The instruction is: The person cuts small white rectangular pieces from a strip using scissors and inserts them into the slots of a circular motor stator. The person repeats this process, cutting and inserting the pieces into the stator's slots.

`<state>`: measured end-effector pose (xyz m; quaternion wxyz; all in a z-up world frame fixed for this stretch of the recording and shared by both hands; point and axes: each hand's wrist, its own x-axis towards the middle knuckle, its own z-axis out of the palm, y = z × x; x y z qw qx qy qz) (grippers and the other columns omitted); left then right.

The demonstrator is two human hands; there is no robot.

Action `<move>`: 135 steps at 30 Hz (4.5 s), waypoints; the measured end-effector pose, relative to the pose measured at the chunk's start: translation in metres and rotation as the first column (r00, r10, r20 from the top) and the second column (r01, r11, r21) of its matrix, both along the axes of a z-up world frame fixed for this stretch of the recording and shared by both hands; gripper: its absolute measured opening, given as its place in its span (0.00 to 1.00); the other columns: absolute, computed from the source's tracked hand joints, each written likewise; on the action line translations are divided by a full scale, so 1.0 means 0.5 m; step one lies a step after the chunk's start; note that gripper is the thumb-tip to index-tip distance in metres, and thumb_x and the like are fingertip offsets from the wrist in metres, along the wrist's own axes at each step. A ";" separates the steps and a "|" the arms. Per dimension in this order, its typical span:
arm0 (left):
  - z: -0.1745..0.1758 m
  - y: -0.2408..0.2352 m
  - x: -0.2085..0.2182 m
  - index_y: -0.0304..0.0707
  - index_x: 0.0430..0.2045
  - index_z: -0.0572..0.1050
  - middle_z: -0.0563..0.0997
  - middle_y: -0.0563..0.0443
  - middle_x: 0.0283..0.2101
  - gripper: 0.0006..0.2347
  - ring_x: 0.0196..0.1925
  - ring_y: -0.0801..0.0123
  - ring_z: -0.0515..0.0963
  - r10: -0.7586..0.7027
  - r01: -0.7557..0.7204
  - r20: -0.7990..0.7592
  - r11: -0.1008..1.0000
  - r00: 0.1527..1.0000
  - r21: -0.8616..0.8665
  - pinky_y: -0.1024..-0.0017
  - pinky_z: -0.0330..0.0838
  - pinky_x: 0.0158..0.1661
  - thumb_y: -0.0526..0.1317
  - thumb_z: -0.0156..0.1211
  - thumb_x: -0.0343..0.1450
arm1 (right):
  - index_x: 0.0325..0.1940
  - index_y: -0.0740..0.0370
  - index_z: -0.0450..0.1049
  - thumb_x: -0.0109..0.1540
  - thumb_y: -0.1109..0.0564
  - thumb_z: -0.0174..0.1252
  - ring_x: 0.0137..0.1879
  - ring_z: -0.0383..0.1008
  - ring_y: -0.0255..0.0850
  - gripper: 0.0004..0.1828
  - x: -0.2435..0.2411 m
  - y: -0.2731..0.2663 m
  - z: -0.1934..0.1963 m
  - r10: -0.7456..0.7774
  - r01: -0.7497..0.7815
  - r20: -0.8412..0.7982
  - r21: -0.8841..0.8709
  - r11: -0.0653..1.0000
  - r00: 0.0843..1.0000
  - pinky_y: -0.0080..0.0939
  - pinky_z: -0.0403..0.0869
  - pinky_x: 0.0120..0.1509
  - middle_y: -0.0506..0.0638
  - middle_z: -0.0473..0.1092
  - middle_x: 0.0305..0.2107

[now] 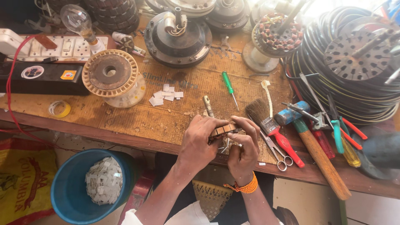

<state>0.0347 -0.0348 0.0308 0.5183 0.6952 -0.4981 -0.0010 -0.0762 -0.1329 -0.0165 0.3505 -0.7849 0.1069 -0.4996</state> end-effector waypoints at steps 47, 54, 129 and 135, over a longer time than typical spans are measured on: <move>-0.010 0.015 0.023 0.43 0.42 0.77 0.81 0.51 0.34 0.14 0.40 0.59 0.80 0.005 0.005 -0.061 0.988 0.998 0.154 0.61 0.74 0.40 0.31 0.70 0.64 | 0.43 0.60 0.77 0.53 0.75 0.50 0.67 0.69 0.53 0.20 -0.008 0.004 0.028 -0.049 0.041 -0.074 -0.108 0.993 0.996 0.52 0.69 0.71 0.55 0.72 0.58; 0.001 0.007 0.013 0.42 0.38 0.79 0.82 0.53 0.34 0.14 0.39 0.60 0.79 -0.017 0.025 -0.089 0.996 0.996 0.087 0.63 0.74 0.41 0.29 0.67 0.61 | 0.33 0.62 0.68 0.58 0.77 0.50 0.68 0.69 0.53 0.12 0.017 -0.001 0.014 0.052 -0.052 0.004 0.054 0.997 0.999 0.47 0.71 0.69 0.57 0.73 0.59; -0.078 0.144 -0.139 0.33 0.34 0.84 0.74 0.55 0.31 0.06 0.28 0.83 0.74 -0.223 0.181 -0.600 0.975 0.769 -0.130 0.85 0.68 0.25 0.26 0.70 0.67 | 0.55 0.65 0.70 0.57 0.59 0.67 0.48 0.78 0.37 0.23 -0.209 0.082 0.029 0.409 -0.257 0.083 0.882 0.394 0.909 0.39 0.77 0.55 0.52 0.76 0.44; -0.096 0.153 -0.141 0.35 0.34 0.85 0.75 0.56 0.32 0.06 0.28 0.83 0.74 -0.215 0.190 -0.681 0.975 0.700 -0.113 0.85 0.70 0.23 0.26 0.69 0.68 | 0.45 0.69 0.74 0.59 0.63 0.67 0.47 0.78 0.35 0.13 -0.199 0.077 0.029 0.504 -0.255 0.047 0.901 0.352 0.863 0.38 0.77 0.54 0.51 0.76 0.38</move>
